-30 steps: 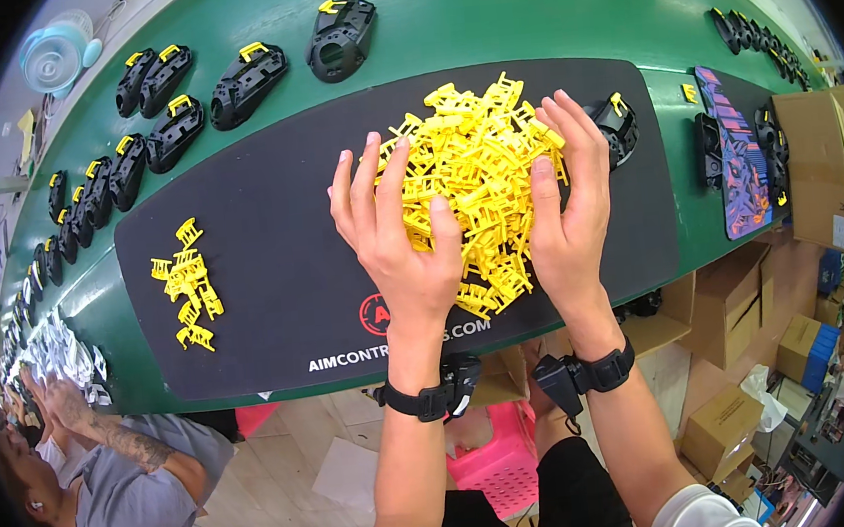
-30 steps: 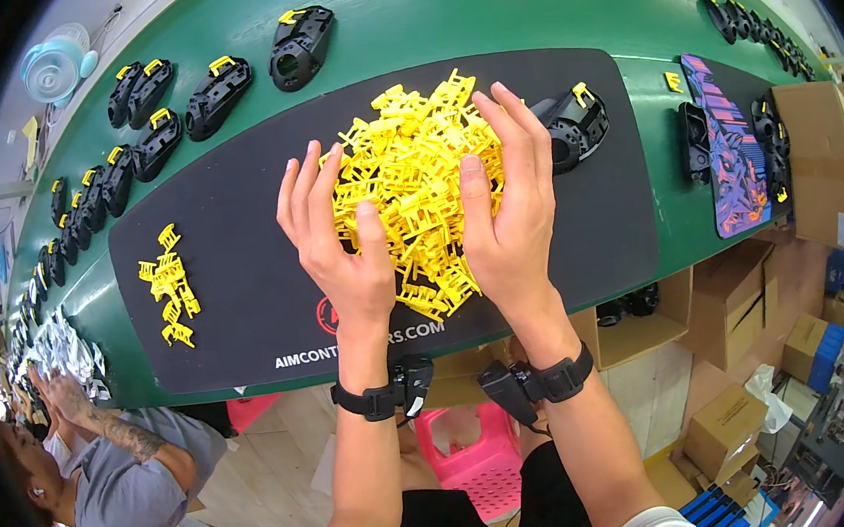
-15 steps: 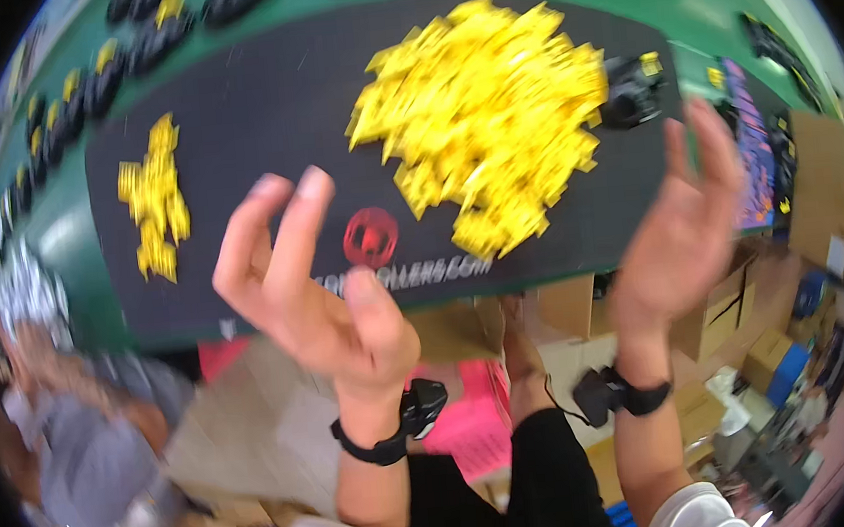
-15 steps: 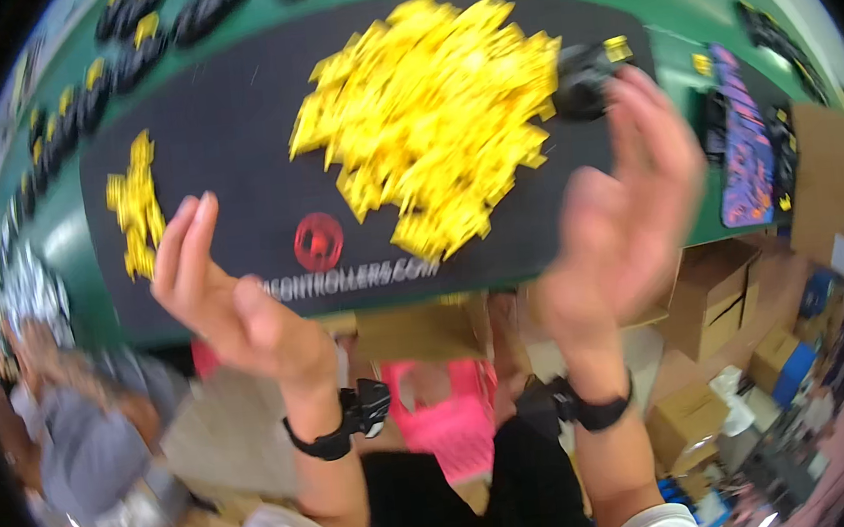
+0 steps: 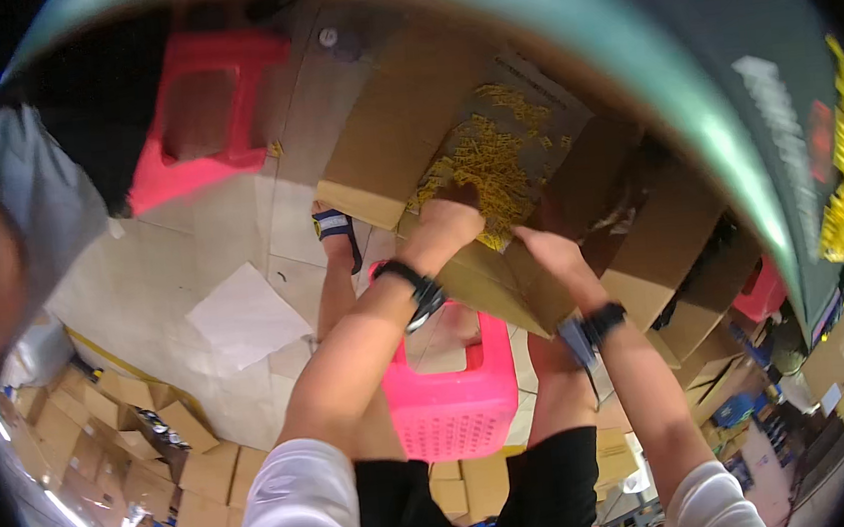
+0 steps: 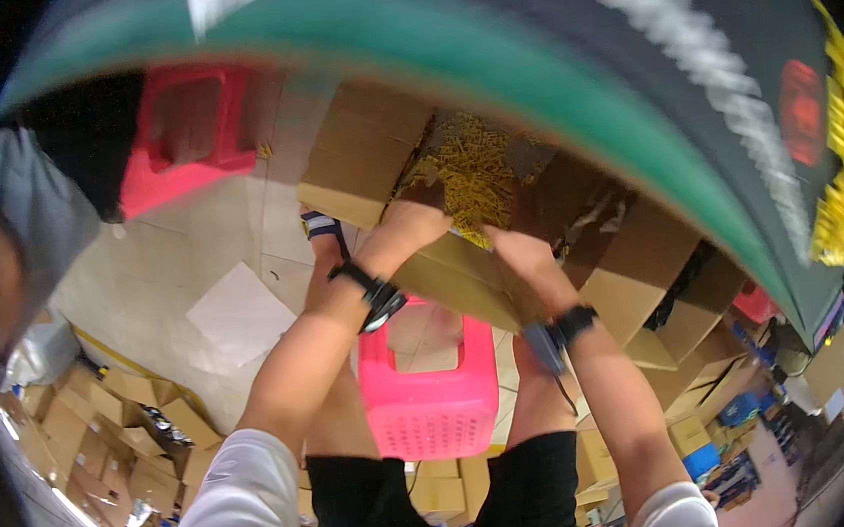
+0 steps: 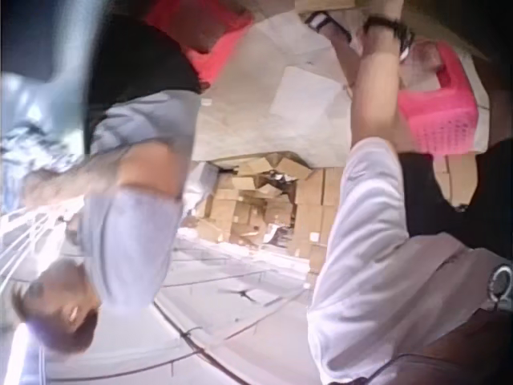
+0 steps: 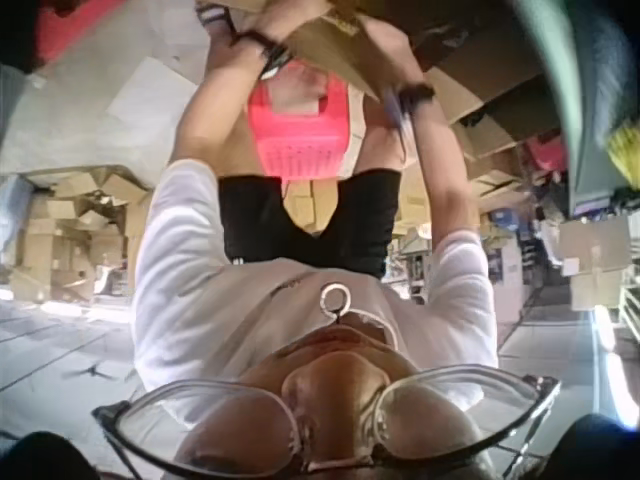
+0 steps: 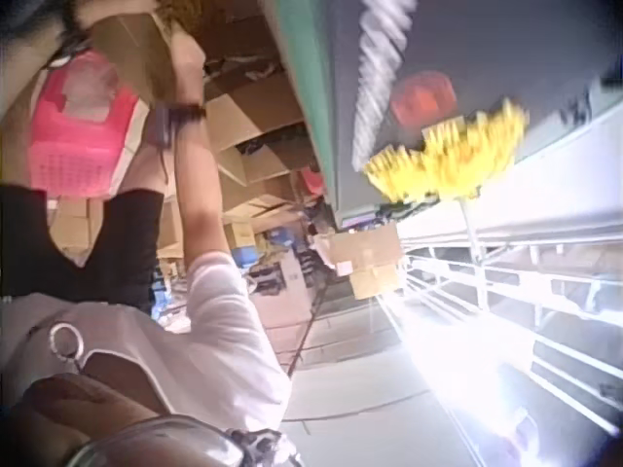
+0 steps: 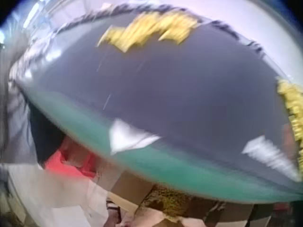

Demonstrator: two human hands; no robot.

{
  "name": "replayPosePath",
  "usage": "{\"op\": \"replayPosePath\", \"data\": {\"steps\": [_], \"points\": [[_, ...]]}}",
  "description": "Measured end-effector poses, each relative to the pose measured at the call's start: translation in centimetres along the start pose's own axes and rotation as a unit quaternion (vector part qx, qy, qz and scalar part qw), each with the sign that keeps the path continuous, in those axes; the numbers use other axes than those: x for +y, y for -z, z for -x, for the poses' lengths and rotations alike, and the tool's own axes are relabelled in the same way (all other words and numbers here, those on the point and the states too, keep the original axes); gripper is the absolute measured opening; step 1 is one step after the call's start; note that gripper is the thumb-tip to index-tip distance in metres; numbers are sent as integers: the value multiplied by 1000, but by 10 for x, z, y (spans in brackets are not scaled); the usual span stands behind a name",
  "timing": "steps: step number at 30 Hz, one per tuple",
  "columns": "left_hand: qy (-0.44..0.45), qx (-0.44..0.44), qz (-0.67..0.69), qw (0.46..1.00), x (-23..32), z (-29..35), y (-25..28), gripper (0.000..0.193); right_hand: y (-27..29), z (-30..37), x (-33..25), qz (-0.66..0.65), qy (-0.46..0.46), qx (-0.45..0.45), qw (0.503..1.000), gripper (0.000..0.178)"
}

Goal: Assembling yellow components into black electronic mouse housings.

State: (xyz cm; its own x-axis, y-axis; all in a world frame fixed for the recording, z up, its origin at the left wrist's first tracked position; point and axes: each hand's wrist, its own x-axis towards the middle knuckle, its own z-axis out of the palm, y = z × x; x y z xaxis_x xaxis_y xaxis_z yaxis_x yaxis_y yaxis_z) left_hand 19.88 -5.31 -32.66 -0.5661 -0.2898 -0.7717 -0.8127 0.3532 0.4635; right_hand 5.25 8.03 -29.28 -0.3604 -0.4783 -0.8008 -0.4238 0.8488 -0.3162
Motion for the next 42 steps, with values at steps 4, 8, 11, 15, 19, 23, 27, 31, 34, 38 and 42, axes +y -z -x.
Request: {"op": "replayPosePath", "data": {"steps": [4, 8, 11, 15, 19, 23, 27, 31, 34, 38, 42], "points": [[24, 49, 92, 994, -17, -115, -110, 44, -86, -154, 89, 167, 23, 184, 968, 100], [171, -32, 153, 973, -95, -172, -174, 77, -161, -203, 85, 199, 33, 173, 964, 108], [196, 28, 105, 974, -133, -193, -217, 72, -207, -195, 105, 220, 111, 203, 948, 109], [193, 50, 83, 976, -108, -180, -236, 58, -210, -192, 135, 144, -1, 214, 966, 96], [129, 0, 178, 976, -104, -161, -201, 52, -180, -196, 151, 157, 41, 216, 963, 80], [100, -40, 144, 984, -110, -137, -168, 49, -167, -191, 153, 127, 22, 178, 975, 75], [143, -90, 107, 980, -99, -86, -118, 44, -164, -169, 156, 49, -18, 253, 966, 70], [-84, 52, 248, 964, -31, -66, -77, 33, -75, -172, 247, -238, 72, 403, 881, 51], [36, 72, 290, 954, -96, 37, -52, 28, -151, -79, 100, -63, 25, 270, 960, 44], [-21, 94, 350, 932, -63, 77, -12, 26, -73, -20, 63, -47, 70, 343, 936, 42], [-75, 161, 283, 943, -86, 125, 16, 26, -32, 49, 10, -167, 54, 308, 935, 39]]}}
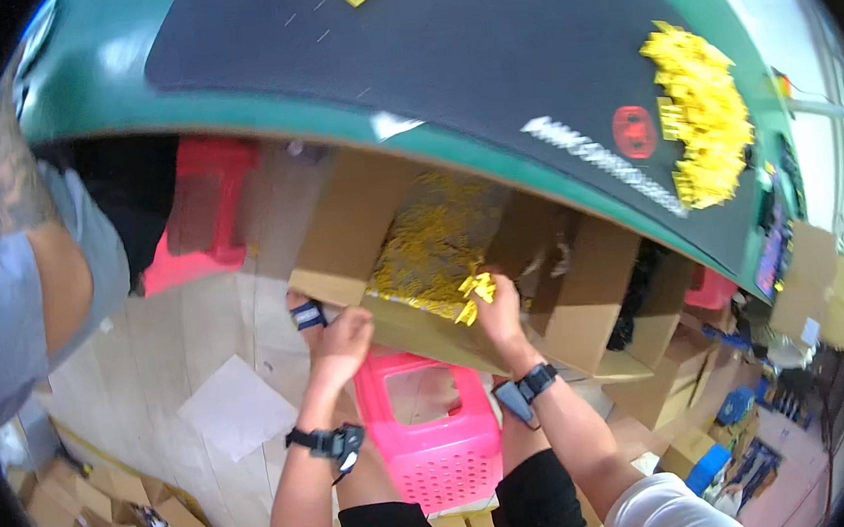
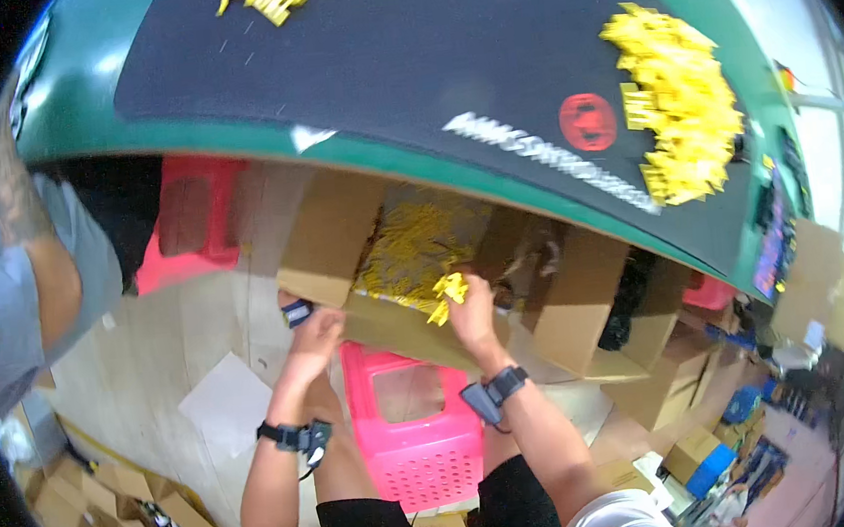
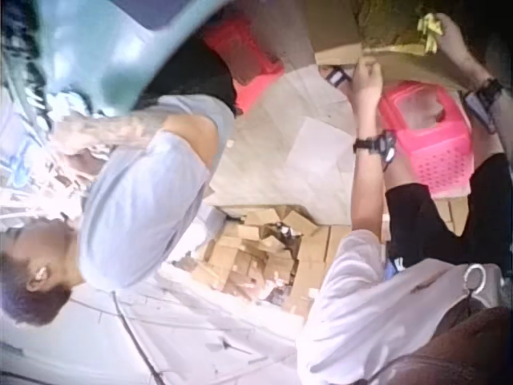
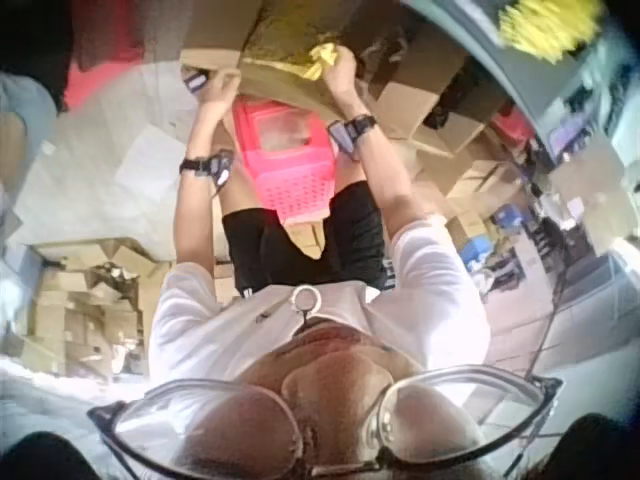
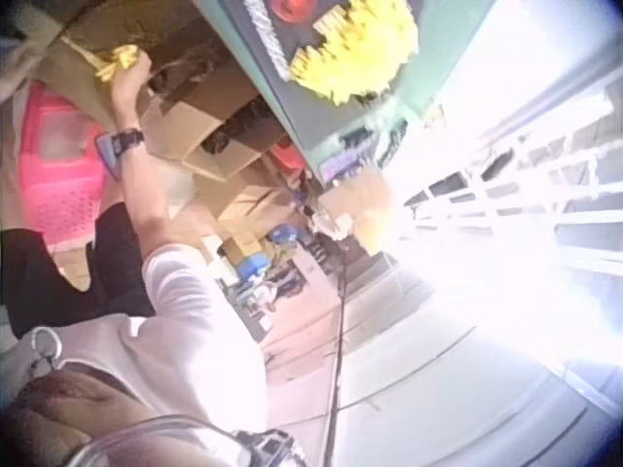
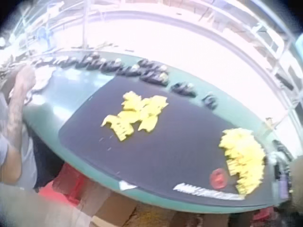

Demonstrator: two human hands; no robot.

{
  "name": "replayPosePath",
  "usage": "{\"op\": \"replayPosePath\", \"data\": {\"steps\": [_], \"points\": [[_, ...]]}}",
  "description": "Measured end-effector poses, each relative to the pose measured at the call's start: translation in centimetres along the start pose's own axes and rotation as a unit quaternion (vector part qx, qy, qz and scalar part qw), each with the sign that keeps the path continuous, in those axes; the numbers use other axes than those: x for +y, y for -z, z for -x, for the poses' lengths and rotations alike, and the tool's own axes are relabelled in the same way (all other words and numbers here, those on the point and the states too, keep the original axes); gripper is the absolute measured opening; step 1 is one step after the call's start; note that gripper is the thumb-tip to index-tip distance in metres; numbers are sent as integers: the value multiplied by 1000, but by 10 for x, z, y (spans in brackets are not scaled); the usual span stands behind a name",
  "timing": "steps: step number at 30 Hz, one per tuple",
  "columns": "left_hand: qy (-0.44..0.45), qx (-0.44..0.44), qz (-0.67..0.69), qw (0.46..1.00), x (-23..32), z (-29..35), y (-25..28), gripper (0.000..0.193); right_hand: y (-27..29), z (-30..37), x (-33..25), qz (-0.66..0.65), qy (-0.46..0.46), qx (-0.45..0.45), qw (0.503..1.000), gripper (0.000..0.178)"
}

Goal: Assembling yellow components into black electronic mouse housings.

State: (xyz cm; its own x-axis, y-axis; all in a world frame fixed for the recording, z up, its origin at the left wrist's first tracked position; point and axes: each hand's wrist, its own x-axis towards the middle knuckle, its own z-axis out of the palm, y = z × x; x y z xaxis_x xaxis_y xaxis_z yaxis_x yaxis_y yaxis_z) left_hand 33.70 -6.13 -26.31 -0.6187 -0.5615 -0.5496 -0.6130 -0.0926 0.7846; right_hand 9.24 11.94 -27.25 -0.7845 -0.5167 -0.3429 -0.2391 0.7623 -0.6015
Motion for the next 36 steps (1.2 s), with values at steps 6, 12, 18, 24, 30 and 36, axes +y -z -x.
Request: {"op": "replayPosePath", "data": {"steps": [6, 12, 18, 24, 30, 36], "points": [[79, -11, -22, 997, 81, 46, 66, 24, 162, 47, -114, -154, -12, -31, 987, 30], [89, -12, -15, 996, 120, 90, 86, 25, 332, 38, -192, -132, 54, 27, 989, 34], [126, -27, -2, 992, 139, 101, 78, 25, 393, -55, -220, 60, 138, 180, 972, 33], [139, -45, -38, 988, 170, 107, 71, 28, 397, -116, -239, 127, 124, 209, 962, 45], [130, -32, -61, 989, 139, 114, 70, 27, 382, -132, -253, 168, 92, 153, 970, 46], [131, -30, -91, 987, 134, 115, 71, 26, 377, -127, -254, 188, 154, 163, 956, 46]]}}
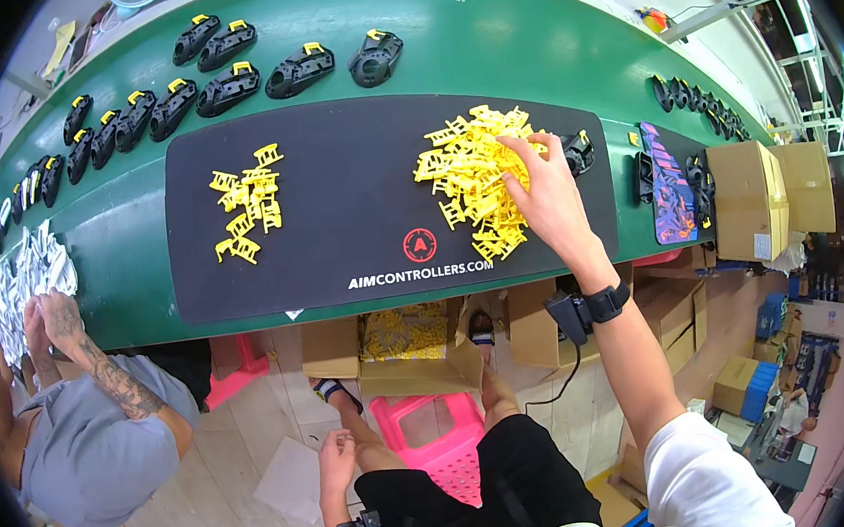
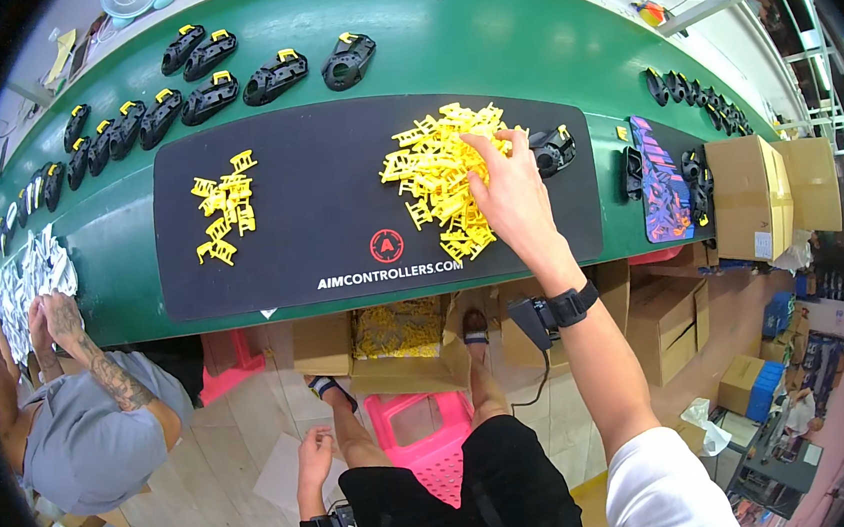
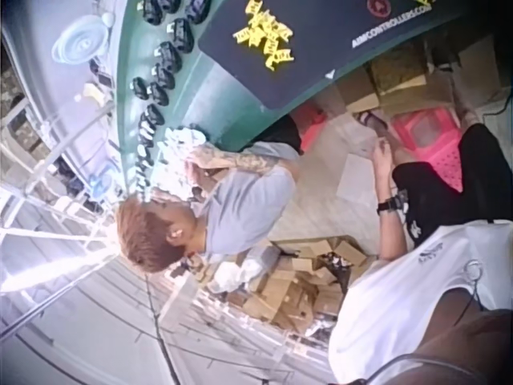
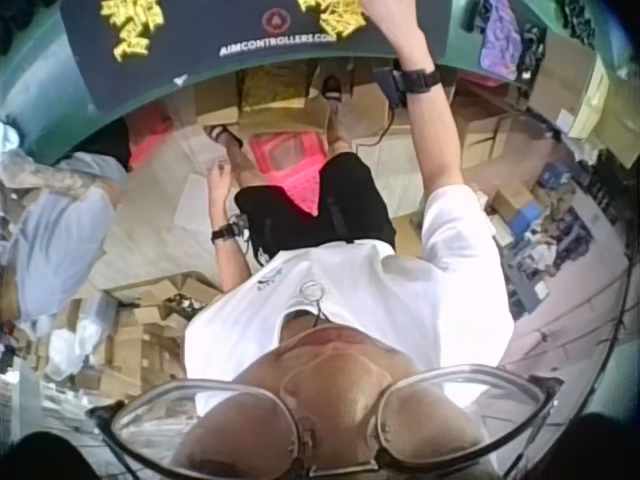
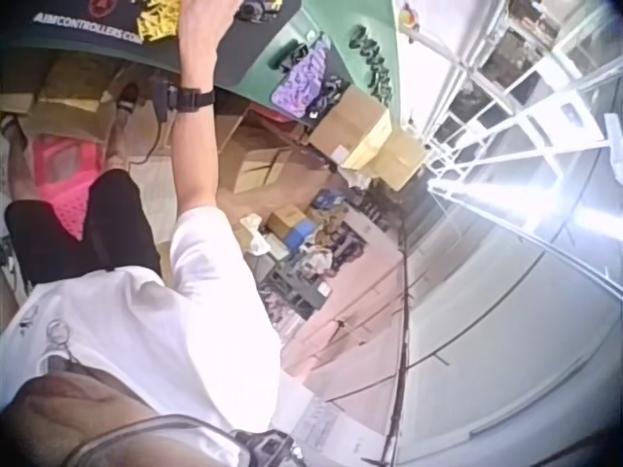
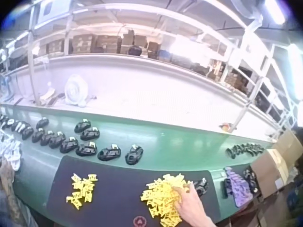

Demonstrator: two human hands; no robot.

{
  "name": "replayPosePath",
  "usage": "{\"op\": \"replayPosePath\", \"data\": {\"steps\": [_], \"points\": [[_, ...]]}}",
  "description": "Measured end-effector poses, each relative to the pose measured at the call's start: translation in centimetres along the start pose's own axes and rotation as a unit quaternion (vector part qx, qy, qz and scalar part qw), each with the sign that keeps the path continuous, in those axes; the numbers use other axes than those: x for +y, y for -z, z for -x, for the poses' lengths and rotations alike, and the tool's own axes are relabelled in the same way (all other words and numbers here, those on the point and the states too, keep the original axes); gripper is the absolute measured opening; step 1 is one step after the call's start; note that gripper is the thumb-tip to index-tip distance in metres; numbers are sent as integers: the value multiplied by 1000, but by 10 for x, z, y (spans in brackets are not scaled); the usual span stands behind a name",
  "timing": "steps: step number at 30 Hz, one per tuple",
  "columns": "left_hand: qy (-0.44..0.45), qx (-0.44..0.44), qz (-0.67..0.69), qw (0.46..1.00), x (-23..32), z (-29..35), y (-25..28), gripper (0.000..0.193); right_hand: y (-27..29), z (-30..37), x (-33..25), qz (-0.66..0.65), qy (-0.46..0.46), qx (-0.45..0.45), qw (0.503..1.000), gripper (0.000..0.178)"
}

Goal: Assembling yellow components into black electronic mouse housings.

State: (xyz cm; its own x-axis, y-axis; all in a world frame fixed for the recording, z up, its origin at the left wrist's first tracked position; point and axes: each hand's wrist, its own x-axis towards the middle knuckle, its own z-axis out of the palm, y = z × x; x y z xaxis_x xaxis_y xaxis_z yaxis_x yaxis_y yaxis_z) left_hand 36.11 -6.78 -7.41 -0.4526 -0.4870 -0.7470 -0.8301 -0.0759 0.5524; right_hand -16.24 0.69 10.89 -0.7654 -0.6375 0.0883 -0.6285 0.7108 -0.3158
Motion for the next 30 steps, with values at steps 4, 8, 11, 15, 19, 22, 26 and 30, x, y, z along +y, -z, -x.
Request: {"op": "replayPosePath", "data": {"steps": [4, 8, 11, 15, 19, 22, 26, 30], "points": [[22, -1, 12, 1000, 8, 5, 5, 24, 3, 3, -8, -15, -5, -13, 1000, 50], [30, 2, 15, 999, 11, 12, 6, 24, 8, 7, -6, 2, 20, 3, 1000, 52], [25, -9, -19, 999, 14, 17, 6, 24, 18, 12, 4, 48, 34, 50, 997, 53], [10, 13, -55, 998, -9, 29, 42, 28, 70, 34, 10, 21, 4, 87, 996, 49], [217, 79, 124, 965, -63, 85, 97, 42, 149, 92, 46, -30, -23, 66, 997, 48], [315, 146, 178, 921, -94, 183, 104, 48, 221, 154, 93, -45, -45, 35, 997, 45], [425, 155, 167, 876, -110, 301, 58, 48, 270, 241, 172, -77, -96, -31, 992, 42], [422, -49, 169, 889, -56, 347, -9, 46, 319, 326, 241, -77, -173, -49, 981, 38]]}}
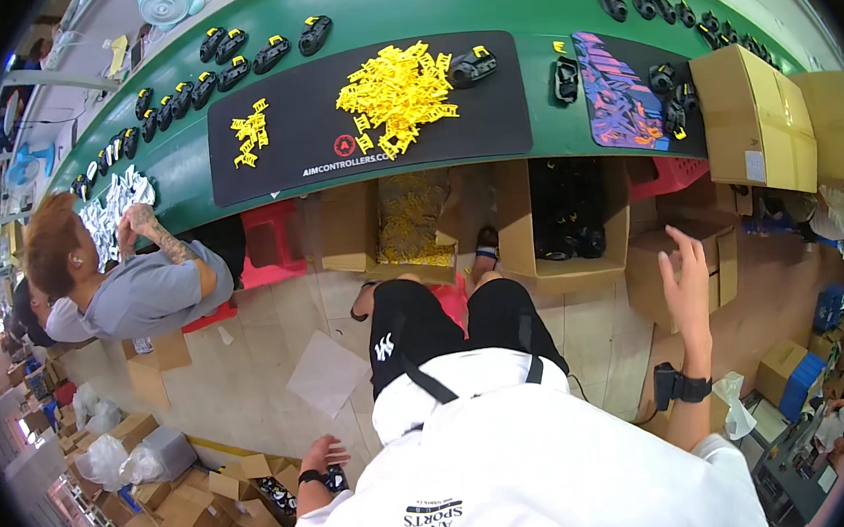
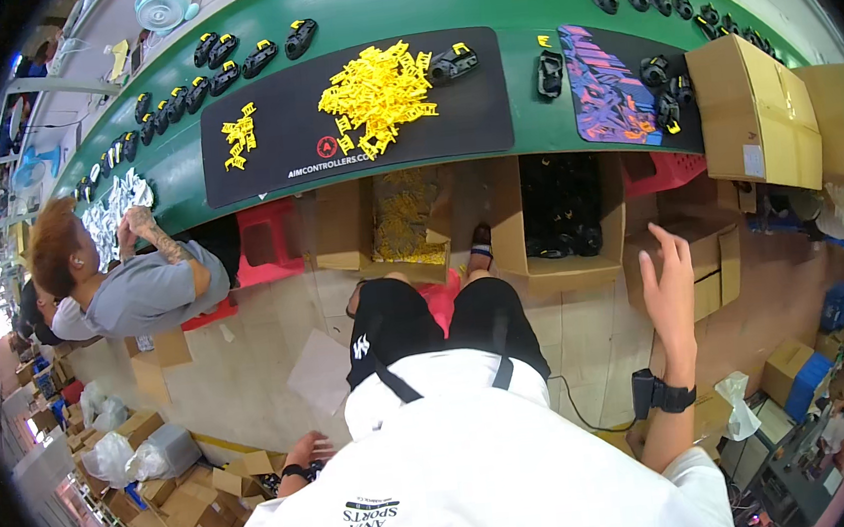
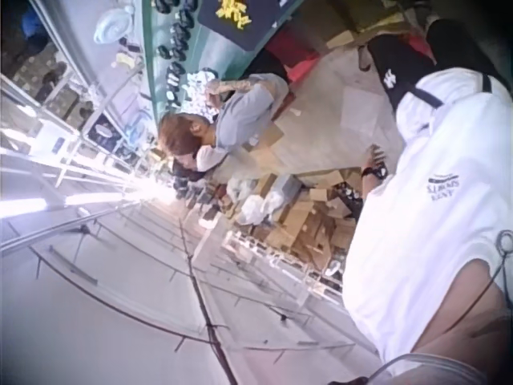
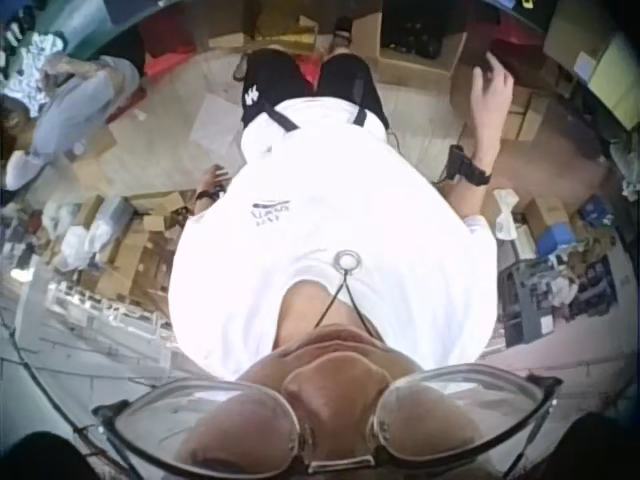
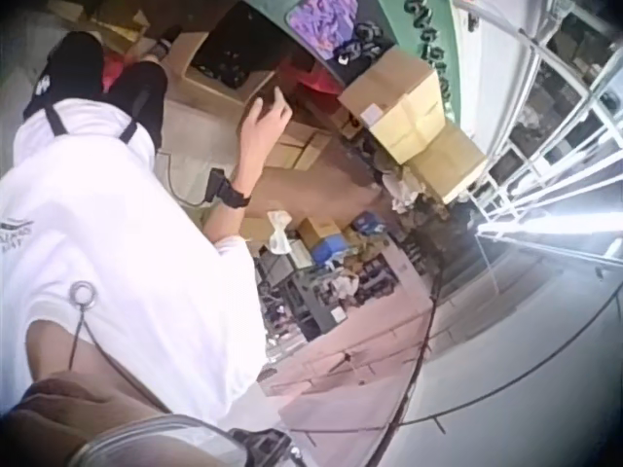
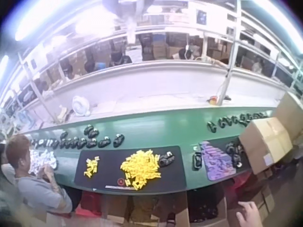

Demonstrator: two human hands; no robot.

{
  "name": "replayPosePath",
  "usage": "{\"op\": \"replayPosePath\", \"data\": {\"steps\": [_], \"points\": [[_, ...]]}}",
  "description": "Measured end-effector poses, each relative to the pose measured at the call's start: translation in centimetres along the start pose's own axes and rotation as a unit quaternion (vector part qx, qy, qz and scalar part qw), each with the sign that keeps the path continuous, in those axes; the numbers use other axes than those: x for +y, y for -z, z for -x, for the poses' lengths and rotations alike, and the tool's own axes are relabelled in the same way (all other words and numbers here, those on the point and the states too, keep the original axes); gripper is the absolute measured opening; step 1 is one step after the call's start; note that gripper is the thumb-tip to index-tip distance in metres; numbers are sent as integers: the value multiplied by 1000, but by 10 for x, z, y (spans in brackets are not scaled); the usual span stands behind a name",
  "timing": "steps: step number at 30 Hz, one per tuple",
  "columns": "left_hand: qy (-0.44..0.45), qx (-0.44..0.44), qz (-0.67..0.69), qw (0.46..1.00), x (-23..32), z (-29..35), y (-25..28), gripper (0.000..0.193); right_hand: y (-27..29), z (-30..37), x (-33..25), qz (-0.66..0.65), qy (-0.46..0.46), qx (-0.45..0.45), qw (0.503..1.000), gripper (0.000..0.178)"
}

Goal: Assembling yellow components into black electronic mouse housings.

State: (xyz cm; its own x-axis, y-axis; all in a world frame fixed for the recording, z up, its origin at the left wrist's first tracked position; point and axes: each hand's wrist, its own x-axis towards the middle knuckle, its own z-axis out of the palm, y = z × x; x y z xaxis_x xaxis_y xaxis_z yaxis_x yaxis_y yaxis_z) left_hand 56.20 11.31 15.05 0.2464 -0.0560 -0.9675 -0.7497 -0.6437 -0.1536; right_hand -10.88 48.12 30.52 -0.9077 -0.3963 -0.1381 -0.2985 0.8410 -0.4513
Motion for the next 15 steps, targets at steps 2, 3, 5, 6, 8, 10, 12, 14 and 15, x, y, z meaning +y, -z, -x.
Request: {"op": "replayPosePath", "data": {"steps": [2, 3, 5, 6, 8, 10, 12, 14, 15], "points": [[-16, -30, -32, 999, 22, 22, -40, 48, 19, 23, 28, 18, -12, -10, 1000, 37], [-15, -38, -25, 999, 35, 26, -53, 49, 26, 30, 38, 0, -41, -10, 999, 36], [-29, -30, 20, 999, 48, 23, -59, 47, 29, 35, 40, -39, -72, -11, 997, 34], [-37, -14, 24, 999, 58, 22, -60, 47, 32, 37, 44, -46, -66, -16, 997, 34], [-42, 6, 34, 999, 75, 27, -64, 46, 33, 38, 55, -74, -62, -21, 995, 33], [-104, 35, 58, 992, 92, 30, -77, 46, 27, 37, 60, -87, -57, -25, 994, 32], [-117, 37, 56, 991, 95, 34, -79, 46, 17, 35, 63, -79, -57, -55, 994, 31], [-130, 25, 44, 990, 104, 35, -90, 46, 7, 33, 67, -67, -35, -82, 994, 30], [-106, -3, 13, 994, 105, 37, -94, 46, -2, 33, 70, -56, -14, -109, 992, 30]]}}
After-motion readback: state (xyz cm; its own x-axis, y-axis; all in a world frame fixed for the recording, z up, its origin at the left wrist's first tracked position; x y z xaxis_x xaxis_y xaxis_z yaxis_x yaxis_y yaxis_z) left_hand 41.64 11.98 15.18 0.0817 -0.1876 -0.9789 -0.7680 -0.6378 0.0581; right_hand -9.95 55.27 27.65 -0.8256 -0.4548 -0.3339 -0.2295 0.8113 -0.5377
